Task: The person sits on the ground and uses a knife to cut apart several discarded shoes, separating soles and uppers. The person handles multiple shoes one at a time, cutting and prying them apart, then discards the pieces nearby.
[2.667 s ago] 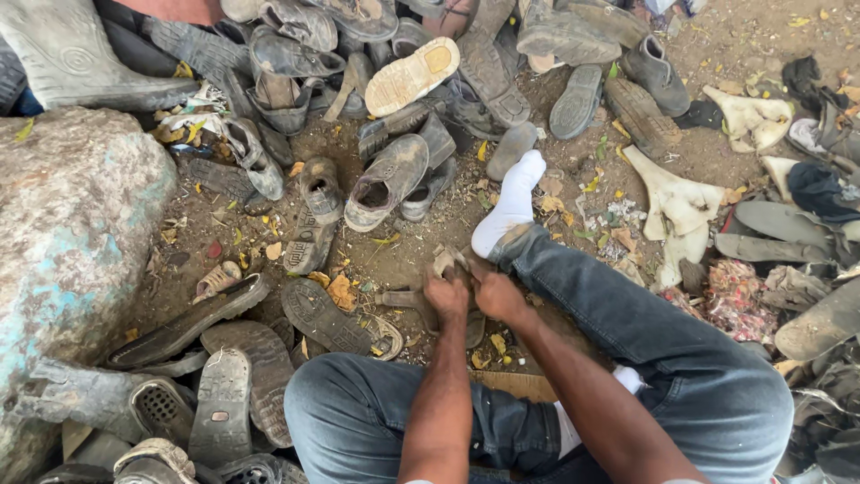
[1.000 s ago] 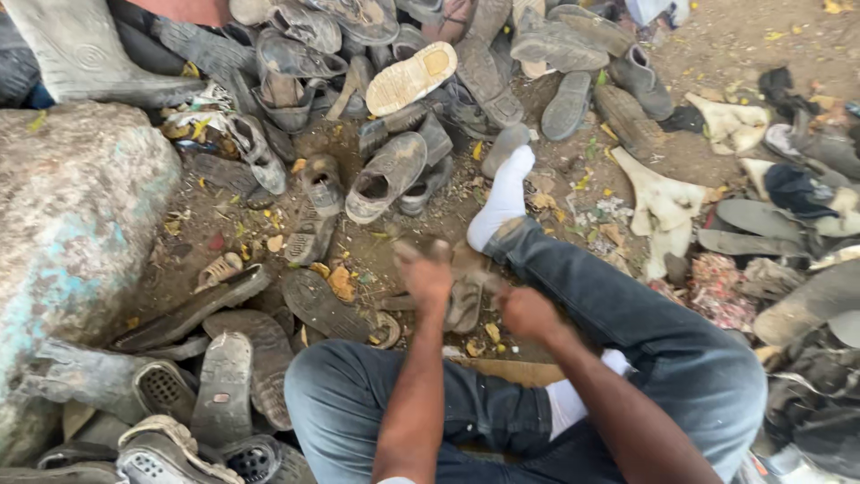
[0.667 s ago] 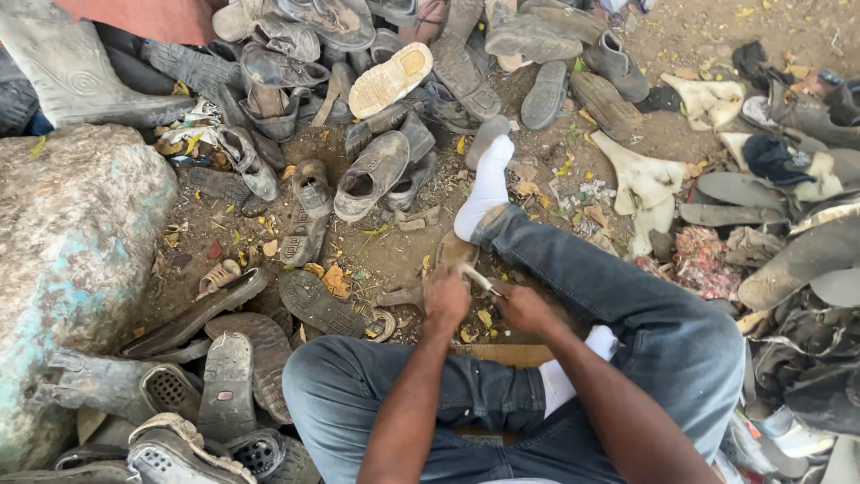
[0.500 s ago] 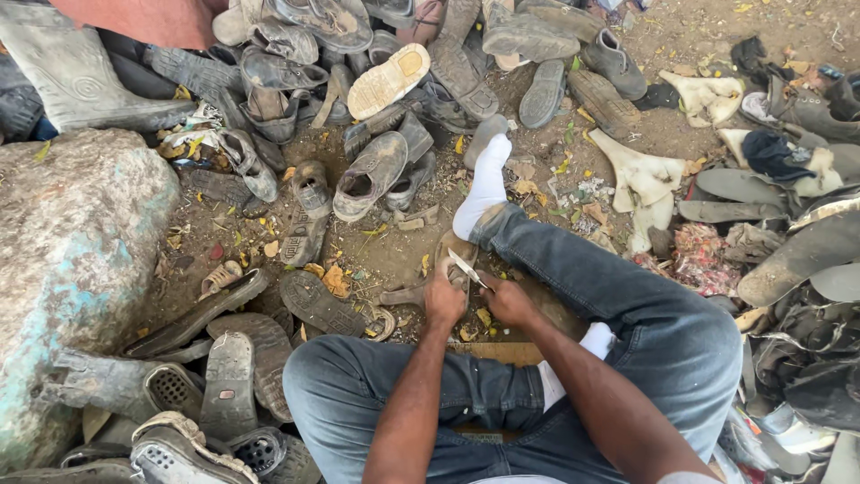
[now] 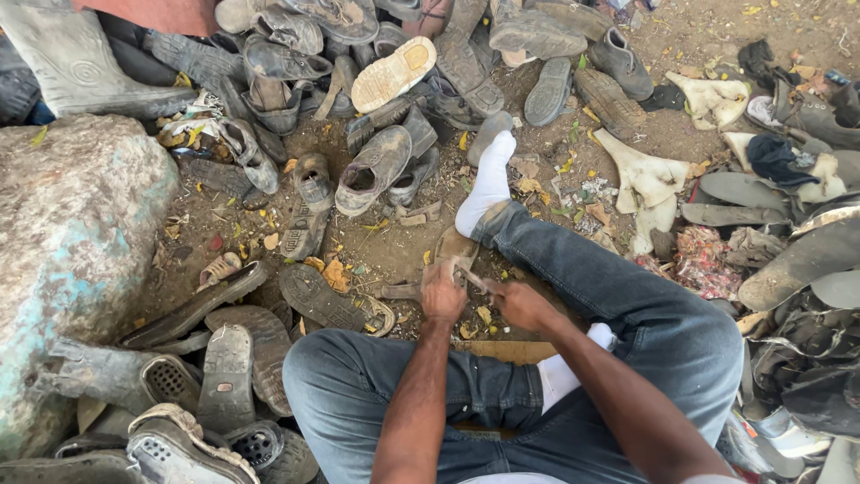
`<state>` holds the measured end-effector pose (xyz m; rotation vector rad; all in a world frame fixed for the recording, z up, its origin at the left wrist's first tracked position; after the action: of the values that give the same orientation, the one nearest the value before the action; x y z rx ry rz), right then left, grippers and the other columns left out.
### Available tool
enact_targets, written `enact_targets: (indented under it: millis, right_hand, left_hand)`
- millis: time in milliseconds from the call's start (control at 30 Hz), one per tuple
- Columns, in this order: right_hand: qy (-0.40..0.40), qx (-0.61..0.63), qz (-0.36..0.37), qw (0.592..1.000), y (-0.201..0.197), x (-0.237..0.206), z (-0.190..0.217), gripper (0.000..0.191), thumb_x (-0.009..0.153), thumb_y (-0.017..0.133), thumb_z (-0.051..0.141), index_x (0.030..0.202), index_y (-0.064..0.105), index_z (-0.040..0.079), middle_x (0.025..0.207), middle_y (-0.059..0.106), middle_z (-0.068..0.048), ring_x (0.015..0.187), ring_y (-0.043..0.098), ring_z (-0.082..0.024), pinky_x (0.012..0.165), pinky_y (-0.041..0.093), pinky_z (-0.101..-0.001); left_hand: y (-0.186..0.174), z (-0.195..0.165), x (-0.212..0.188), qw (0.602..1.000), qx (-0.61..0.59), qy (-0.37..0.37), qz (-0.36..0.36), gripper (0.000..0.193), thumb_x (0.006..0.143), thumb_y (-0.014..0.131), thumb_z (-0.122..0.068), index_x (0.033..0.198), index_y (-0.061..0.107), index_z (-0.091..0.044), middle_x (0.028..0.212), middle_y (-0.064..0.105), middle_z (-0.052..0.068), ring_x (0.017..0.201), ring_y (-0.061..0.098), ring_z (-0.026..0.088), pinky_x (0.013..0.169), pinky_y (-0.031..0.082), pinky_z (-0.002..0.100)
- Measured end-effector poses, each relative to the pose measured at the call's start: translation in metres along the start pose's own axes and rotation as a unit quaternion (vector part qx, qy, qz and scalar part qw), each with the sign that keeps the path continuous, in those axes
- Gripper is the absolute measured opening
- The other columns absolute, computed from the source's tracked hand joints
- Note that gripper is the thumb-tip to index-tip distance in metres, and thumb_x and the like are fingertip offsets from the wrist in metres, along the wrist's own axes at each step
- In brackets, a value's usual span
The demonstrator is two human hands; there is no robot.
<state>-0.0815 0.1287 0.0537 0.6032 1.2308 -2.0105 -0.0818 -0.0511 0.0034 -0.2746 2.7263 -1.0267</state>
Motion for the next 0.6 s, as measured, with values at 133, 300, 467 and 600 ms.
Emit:
enact_targets:
  millis: [133,300,467,600]
  right_hand:
    - [-0.100,0.004,-0.102,0.990,-0.006,0.001,0.019,0.047,0.100,0.049,0.024,0.146,0.054,0.020,0.099,0.073,-0.024,0.087,0.074,-0.037,0.084,0.055,-0.0488]
    - [-0.153,0.015,-0.144,0.978,0.010,0.014,0.023,0.045,0.100,0.051,0.024,0.144,0.054,0.016,0.096,0.070,-0.030,0.089,0.069,-0.046,0.081,0.053,-0.0539]
    - [-0.187,-0.013,-0.147,0.971,0.015,0.009,0.009,0.044,0.092,0.053,0.017,0.135,0.060,0.015,0.101,0.071,-0.029,0.090,0.068,-0.048,0.078,0.053,-0.0552]
    - [-0.183,-0.009,-0.140,0.973,0.020,0.014,0.015,0.038,0.094,0.055,0.020,0.130,0.064,0.012,0.101,0.071,-0.029,0.095,0.068,-0.047,0.082,0.053,-0.0532]
  left_hand:
    - [-0.013,-0.015,-0.006,0.980,0.020,0.152,-0.127,0.034,0.089,0.067,-0.005,0.122,0.065,-0.013,0.101,0.072,0.019,0.102,0.067,0.039,0.101,0.047,0.054]
    - [-0.022,-0.011,-0.012,0.962,-0.063,0.174,-0.203,0.026,0.088,0.070,-0.008,0.113,0.066,-0.010,0.107,0.072,0.018,0.106,0.065,0.039,0.093,0.051,0.050]
    - [-0.025,-0.009,-0.006,0.961,-0.063,0.152,-0.223,0.026,0.088,0.072,-0.009,0.113,0.067,-0.006,0.102,0.069,0.018,0.100,0.064,0.040,0.089,0.050,0.050]
    - [-0.027,-0.011,-0.008,0.952,-0.102,0.183,-0.225,0.022,0.088,0.069,-0.008,0.111,0.069,-0.007,0.101,0.069,0.017,0.097,0.065,0.038,0.086,0.052,0.049]
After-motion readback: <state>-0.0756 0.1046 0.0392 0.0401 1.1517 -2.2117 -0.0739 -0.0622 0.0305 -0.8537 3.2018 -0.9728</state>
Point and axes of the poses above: each hand's wrist, its own x-axis towards the middle knuckle, its own y-axis out of the palm, z = x × y, the point moved 6 cm from there along x, towards the middle knuckle
